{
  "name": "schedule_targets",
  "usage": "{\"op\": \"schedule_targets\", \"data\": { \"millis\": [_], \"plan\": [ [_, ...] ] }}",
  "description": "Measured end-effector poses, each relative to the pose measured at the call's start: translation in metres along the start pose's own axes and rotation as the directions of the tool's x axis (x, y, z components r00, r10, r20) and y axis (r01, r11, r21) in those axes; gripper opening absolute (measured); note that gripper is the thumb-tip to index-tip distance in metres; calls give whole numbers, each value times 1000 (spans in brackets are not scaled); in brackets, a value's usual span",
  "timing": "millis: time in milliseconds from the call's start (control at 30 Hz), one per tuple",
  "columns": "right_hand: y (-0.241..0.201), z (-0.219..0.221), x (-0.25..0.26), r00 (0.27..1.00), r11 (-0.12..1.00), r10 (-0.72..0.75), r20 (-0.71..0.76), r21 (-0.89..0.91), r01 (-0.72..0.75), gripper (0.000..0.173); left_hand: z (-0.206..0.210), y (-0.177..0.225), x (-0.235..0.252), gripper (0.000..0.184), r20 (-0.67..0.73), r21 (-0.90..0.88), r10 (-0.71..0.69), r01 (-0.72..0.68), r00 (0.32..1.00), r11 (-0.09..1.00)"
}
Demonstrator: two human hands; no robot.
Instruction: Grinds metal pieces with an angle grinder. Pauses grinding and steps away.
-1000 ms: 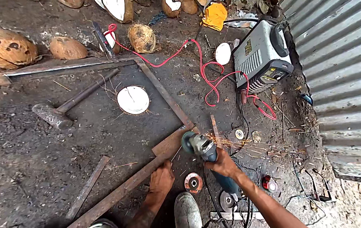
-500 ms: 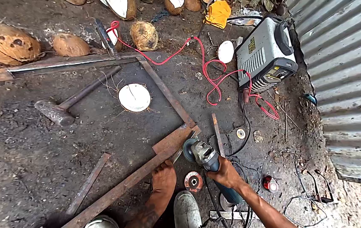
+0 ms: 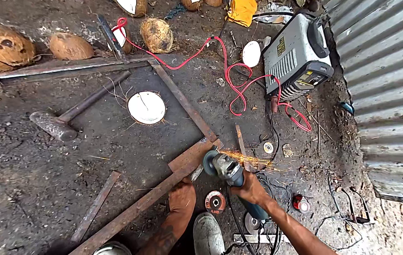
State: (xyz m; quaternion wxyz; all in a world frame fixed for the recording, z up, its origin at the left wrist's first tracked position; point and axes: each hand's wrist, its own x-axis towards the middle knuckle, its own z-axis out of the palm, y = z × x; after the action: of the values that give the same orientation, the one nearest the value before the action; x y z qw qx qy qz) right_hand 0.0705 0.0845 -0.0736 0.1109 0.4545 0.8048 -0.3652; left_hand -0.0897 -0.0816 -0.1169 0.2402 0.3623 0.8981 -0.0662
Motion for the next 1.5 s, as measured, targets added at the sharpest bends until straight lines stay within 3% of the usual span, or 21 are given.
{"op": "schedule_targets", "data": {
  "millis": [133, 300, 467, 600, 700, 800, 900, 967, 1033, 1100, 1200, 1400, 1500],
  "plan": [
    [6, -7, 7, 999, 999, 27, -44, 37, -26, 68, -2, 1, -1, 28, -14, 5, 6, -6, 1000, 1000],
    [5, 0, -5, 999, 1000, 13, 42, -23, -12, 69, 0, 3, 2, 28, -46, 4, -3, 3, 999, 1000],
    [5, -7, 8, 999, 999, 34, -33, 17, -33, 68, -6, 4, 1, 31, 29, -14, -8, 8, 1000, 1000],
    [-1, 2, -5, 999, 999, 26, 20, -26, -26, 71, -6, 3, 1, 30, 41, -16, -2, 3, 999, 1000],
    [1, 0, -1, 1000, 1000, 14, -18, 19, -13, 69, -19, -5, 2, 34, 198, -52, 41, -31, 979, 998],
    [7, -20, 7, 994, 987, 42, -105, 161, -25, 62, -38, -29, 16, 38, 356, -227, 217, -141, 909, 964],
    [7, -38, 5, 977, 951, 86, -196, 309, -22, 57, -40, -62, 36, 39, 315, -621, 348, -85, 883, 779],
    [7, -43, 3, 966, 914, 88, -244, 406, 19, 53, -35, -78, 42, 28, 314, -861, 388, 88, 866, 502],
    [4, -46, 3, 962, 892, 83, -262, 449, 45, 54, -33, -91, 46, 27, 344, -932, 451, 239, 824, 273],
    [-1, -48, 6, 964, 897, 66, -259, 439, 56, 54, -31, -98, 48, 30, 319, -948, 491, 268, 811, 172],
    [-7, -47, 15, 973, 920, 24, -230, 385, 69, 53, -30, -93, 45, 28, 272, -955, 465, 179, 842, 235],
    [-25, -42, 37, 986, 996, 5, -169, 88, 10, 68, -28, -71, 40, 32, 178, -747, 285, -59, 942, 662],
    [-40, -45, 43, 989, 996, 49, -141, -65, -58, 73, -34, -63, 38, 32, 144, -660, 262, -105, 954, 744]
  ]
}}
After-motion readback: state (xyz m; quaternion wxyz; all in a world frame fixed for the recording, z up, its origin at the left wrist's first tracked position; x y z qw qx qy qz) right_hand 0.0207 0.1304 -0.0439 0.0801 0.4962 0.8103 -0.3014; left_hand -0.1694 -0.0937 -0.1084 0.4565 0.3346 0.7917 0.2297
